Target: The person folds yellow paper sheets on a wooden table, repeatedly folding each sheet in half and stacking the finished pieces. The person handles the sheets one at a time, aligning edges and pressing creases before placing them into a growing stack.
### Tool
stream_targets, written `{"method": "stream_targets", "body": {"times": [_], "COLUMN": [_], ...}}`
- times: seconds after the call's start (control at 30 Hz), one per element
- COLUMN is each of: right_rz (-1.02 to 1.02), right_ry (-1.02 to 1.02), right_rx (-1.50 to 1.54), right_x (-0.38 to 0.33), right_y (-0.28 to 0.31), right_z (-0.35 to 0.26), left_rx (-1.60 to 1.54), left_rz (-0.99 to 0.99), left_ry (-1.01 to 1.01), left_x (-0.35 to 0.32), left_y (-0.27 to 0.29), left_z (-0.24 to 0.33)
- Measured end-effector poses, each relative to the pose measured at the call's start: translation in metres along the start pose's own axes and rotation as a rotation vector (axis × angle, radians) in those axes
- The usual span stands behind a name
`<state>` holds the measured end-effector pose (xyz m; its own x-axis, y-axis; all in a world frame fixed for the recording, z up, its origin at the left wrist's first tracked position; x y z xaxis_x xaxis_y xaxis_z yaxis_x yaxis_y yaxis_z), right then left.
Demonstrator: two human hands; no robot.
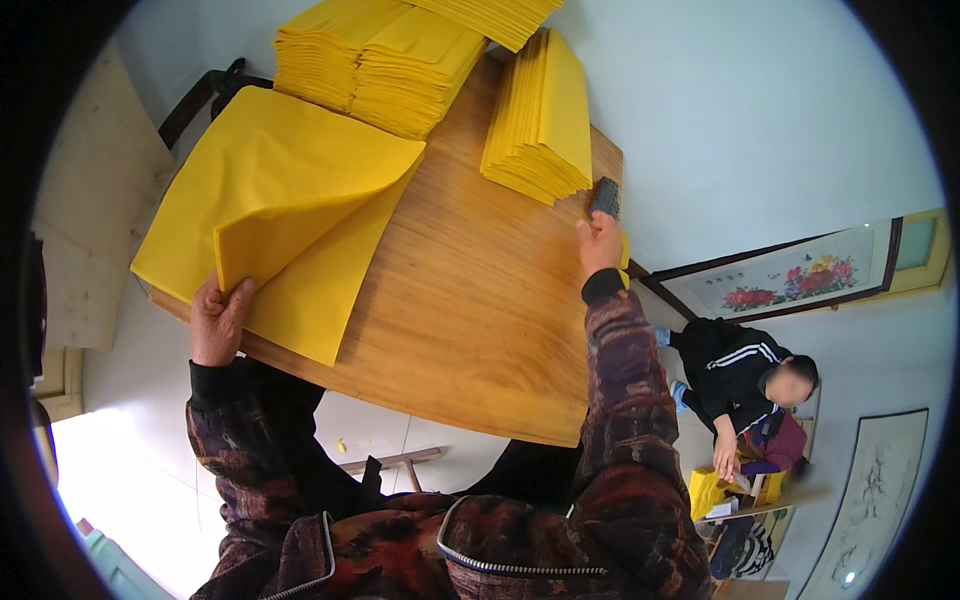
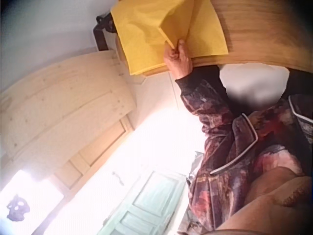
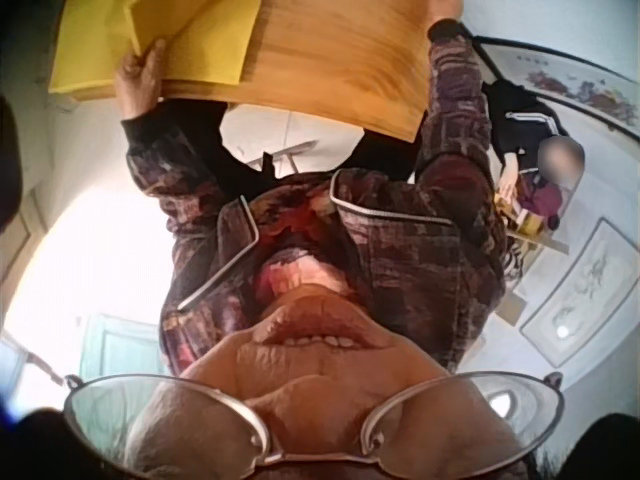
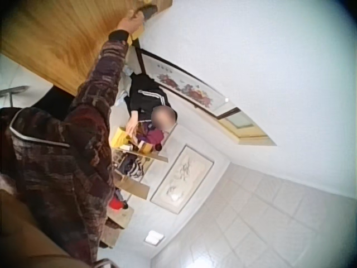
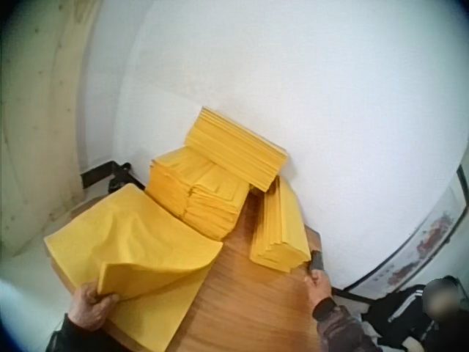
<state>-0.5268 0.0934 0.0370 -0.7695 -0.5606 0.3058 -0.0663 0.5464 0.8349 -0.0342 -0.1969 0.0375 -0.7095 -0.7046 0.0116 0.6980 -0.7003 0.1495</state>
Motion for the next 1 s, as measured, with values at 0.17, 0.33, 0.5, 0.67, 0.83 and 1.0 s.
{"method": "stream_targets", "body": {"times": [0.17, 0.33, 0.5, 0.67, 0.83, 1.0], "right_rz": [0.013, 0.192, -0.012, -0.068, -0.027, -0.542], "right_ry": [-0.007, -0.156, -0.234, -0.243, 0.146, 0.612], "right_rx": [-0.466, -0.291, -0.442, -0.419, -0.107, 0.053], "right_x": [0.036, 0.047, 0.061, 0.066, -0.006, -0.134], "right_y": [-0.018, -0.015, -0.010, 0.001, 0.007, -0.041], "right_z": [0.033, 0.059, 0.059, 0.046, -0.040, -0.215], "left_rx": [0.050, 0.041, 0.042, 0.058, 0.041, 0.046], "left_rz": [0.029, 0.036, 0.039, 0.041, 0.030, 0.032], "left_ry": [-0.056, -0.085, -0.048, -0.045, -0.088, -0.044], "left_x": [0.001, -0.001, 0.000, 0.000, 0.002, 0.000], "left_y": [-0.001, -0.001, -0.001, -0.001, -0.002, -0.002], "left_z": [0.003, 0.006, 0.008, 0.008, 0.006, 0.004]}}
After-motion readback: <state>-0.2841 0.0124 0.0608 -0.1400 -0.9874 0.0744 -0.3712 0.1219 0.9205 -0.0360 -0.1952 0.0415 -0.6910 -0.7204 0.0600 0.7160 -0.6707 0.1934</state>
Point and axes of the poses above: each hand's wrist, its own x-axis towards the middle knuckle, its own y-axis out of the back of the hand, z = x × y, the point moved 4 cm from there along x, towards the middle knuckle, and after that the axes turned 9 degrees about -z, right-handed, at the moved point
